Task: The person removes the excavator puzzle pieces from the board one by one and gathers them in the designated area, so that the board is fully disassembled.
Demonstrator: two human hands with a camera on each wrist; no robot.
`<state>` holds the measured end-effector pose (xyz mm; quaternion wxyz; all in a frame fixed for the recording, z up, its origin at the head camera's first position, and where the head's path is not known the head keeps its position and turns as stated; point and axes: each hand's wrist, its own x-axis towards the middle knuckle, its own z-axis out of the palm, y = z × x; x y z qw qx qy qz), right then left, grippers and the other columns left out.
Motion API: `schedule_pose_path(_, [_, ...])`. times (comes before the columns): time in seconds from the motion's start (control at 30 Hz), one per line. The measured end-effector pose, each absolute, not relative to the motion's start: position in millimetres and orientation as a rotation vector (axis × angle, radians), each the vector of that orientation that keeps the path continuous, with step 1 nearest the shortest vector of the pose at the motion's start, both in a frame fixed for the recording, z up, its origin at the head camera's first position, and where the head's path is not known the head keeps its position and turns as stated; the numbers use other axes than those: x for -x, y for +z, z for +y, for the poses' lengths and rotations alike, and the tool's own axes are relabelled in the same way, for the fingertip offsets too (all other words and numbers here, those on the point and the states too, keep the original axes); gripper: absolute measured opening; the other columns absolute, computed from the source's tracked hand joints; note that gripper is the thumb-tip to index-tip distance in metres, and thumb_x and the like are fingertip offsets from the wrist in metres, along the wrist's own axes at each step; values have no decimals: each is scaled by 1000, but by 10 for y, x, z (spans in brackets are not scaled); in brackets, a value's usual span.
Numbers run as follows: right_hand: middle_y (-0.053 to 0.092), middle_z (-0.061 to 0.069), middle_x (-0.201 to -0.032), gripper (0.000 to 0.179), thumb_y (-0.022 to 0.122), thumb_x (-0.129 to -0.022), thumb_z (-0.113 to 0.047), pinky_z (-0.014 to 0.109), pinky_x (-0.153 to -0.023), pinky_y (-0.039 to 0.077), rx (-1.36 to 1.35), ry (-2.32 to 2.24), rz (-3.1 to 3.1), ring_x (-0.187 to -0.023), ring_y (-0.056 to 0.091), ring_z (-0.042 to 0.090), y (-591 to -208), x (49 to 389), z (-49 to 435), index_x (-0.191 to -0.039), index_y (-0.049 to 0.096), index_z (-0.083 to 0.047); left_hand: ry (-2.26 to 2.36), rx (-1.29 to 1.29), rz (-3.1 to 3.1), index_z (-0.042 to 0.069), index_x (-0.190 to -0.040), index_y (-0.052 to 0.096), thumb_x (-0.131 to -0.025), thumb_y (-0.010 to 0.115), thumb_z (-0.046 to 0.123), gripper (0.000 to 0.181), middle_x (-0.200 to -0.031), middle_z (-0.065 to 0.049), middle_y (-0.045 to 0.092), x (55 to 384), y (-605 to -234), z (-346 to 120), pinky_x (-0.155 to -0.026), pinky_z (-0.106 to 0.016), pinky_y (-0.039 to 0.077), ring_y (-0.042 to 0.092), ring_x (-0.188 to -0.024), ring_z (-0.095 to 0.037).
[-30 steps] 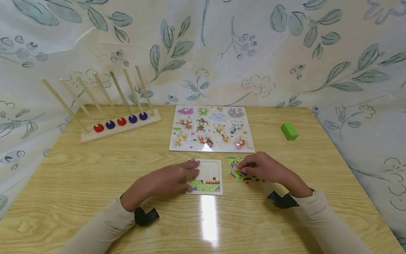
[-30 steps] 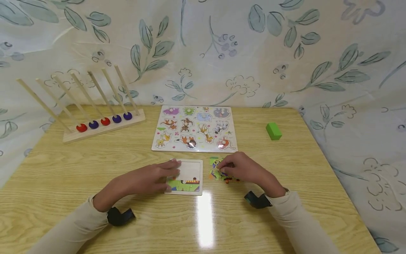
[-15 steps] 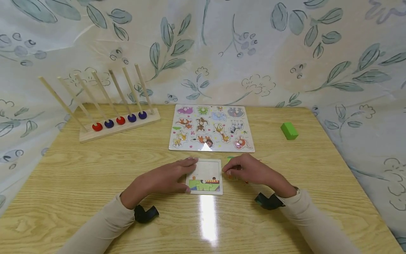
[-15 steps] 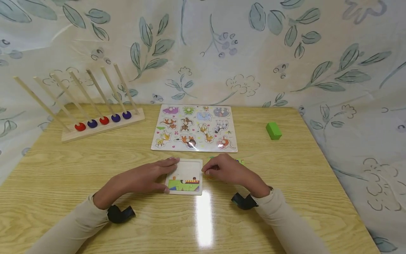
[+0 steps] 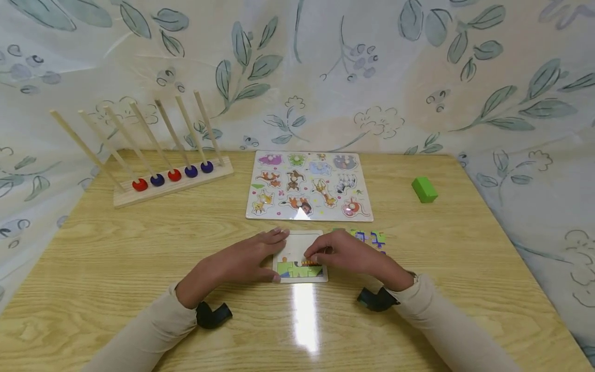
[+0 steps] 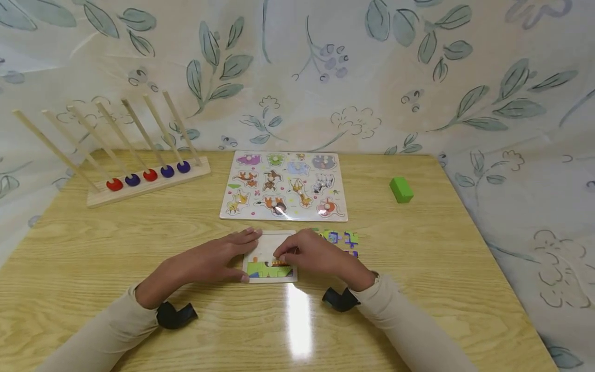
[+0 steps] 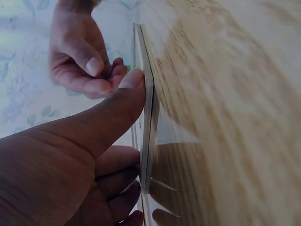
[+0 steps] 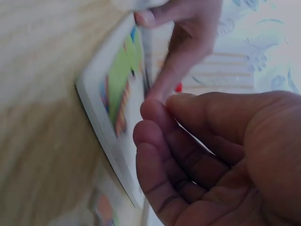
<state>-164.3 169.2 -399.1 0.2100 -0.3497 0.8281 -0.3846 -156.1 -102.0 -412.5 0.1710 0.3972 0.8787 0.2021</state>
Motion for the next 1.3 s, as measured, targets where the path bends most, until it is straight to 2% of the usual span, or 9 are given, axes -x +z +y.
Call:
schedule_pose_path(0.23, [72,-5,-100,16,62,-95,-7,24,-75,51,918,-1131,2265,-88,63,4,-4064,1636,1537,-104,76,-7,564,-1105,2512,-2,-147,37,-87,72,38,80,-159,-11,22,1550,-4115,-1017,-112,-45,27,15,-146,-27])
schedule_pose_path(0.5, [72,2,-104,18,61,-95,-4,24,-75,50,896,-1176,2230,-89,62,7,-4036,1623,1447,-108,73,-3,578,-1094,2506,-1,-149,34,-88,72,39,83,-160,-9,19,1555,-4117,-1031,-113,-43,27,14,-146,-24])
schedule_pose_path(0.63, [72,4,-105,19,61,-95,-3,22,-70,49,901,-1180,2227,-84,59,6,-4027,1621,1412,-110,73,-1,588,-1102,2507,-1,-149,33,-88,72,39,83,-160,-9,19,1558,-4122,-1037,-112,-43,28,14,-146,-24])
schedule_pose_path(0.87, [71,3,-107,24,60,-94,0,21,-56,41,854,-1196,2196,-64,48,5,-4072,1610,1375,-116,70,-3,594,-1113,2504,-1,-150,33,-88,71,40,84,-160,-9,19,1559,-4108,-1036,-112,-43,28,15,-146,-24])
schedule_pose_path(0.93, [71,3,-108,26,60,-94,0,21,-59,43,842,-1198,2186,-67,52,5,-4074,1612,1371,-118,70,-3,601,-1110,2499,-1,-150,32,-88,72,40,84,-160,-9,19,1559,-4101,-1035,-112,-44,27,14,-146,-24])
schedule_pose_path(1.13, [69,8,-111,26,61,-94,1,24,-75,52,878,-1204,2125,-90,66,9,-4067,1636,1369,-119,68,-1,617,-1098,2492,-1,-150,32,-87,72,41,85,-160,-8,18,1559,-4099,-1038,-112,-44,27,13,-146,-24])
schedule_pose_path(1.23, [69,8,-110,24,60,-94,1,23,-73,50,885,-1208,2109,-86,64,8,-4071,1642,1367,-117,68,-1,614,-1104,2494,-1,-150,32,-88,71,41,85,-160,-8,18,1558,-4108,-1042,-113,-44,26,13,-146,-24])
schedule_pose_path(1.3, [70,8,-107,24,60,-94,2,22,-70,48,876,-1210,2110,-77,61,7,-4073,1644,1366,-117,69,-2,612,-1104,2494,-1,-150,32,-88,71,41,85,-160,-8,17,1558,-4114,-1042,-113,-44,26,13,-147,-24])
